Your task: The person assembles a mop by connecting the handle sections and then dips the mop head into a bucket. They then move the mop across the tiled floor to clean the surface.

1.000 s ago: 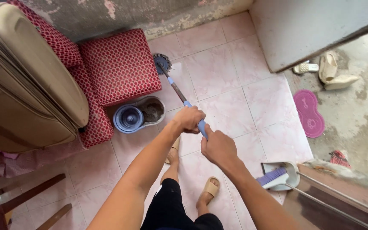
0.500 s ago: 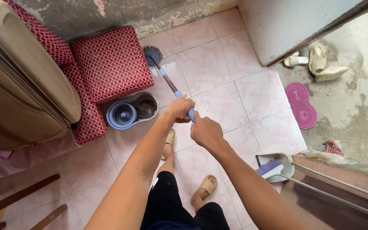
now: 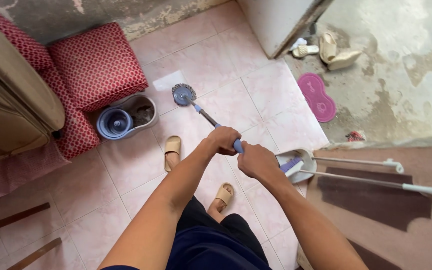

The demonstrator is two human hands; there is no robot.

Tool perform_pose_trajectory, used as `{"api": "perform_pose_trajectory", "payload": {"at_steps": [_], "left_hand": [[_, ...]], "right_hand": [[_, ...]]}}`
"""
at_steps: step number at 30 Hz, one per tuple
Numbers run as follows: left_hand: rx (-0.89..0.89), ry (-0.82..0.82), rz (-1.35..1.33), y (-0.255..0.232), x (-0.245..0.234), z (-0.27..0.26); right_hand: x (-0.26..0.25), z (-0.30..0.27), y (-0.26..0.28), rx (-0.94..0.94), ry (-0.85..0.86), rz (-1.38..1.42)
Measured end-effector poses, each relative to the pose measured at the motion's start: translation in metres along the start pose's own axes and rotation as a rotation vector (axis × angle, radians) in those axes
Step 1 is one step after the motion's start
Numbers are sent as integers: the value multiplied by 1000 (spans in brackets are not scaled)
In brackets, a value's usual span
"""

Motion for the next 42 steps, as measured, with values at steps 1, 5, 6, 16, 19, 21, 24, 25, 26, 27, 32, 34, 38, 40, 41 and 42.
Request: {"api": "perform_pose_trajectory", "payload": {"at_steps": [1, 5, 6, 16, 19, 21, 24, 25, 26, 27, 32, 34, 38, 40, 41, 42], "left_hand": [[13, 4, 3, -13, 0, 2], [47, 66, 65, -40, 0, 11], [47, 67, 67, -42, -2, 12], [26, 70, 59, 41, -39, 24], [58, 57, 49, 91, -44, 32], [71, -47, 37, 130, -57, 32], [8, -295, 185, 176, -86, 29], [10, -296, 193, 191, -97, 29], [-46, -261, 108, 211, -103, 26], [-100, -225, 22, 230, -108, 22], [-19, -390, -240, 273, -184, -34], [3, -440, -279, 267, -221, -60], [110, -606, -414, 236, -286, -108], [145, -642, -431, 230, -295, -122], [-4, -613, -465, 244, -291, -123], [-149, -577, -494, 259, -286, -124]], "right_hand": [[-3, -9, -8, 12, -6, 6], [-19, -23, -25, 28, -53, 13], [-21, -23, -27, 21, -65, 14], [-34, 38, 44, 4, -70, 25], [-36, 70, 78, 24, -65, 61], [-37, 95, 107, 51, -44, 87], [-37, 138, 142, 55, -58, 114], [-42, 152, 156, 52, -64, 118], [-46, 164, 171, 37, -87, 137], [-50, 175, 185, 22, -109, 157], [-74, 228, 244, 0, -177, 202], [-75, 254, 253, -1, -206, 220], [-66, 300, 278, -85, -110, 445], [-52, 312, 288, -103, 7, 589], [-35, 315, 298, -156, 175, 775], [-21, 318, 310, -211, 342, 963]]}}
Point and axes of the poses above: each hand's wrist, its own z-axis towards the middle knuckle, its own x-axis out of the palm, y = z × x, the point moved 9 cm from there along z, towards the middle knuckle, and after that the axes turned 5 degrees about z, right-handed, at the moved point
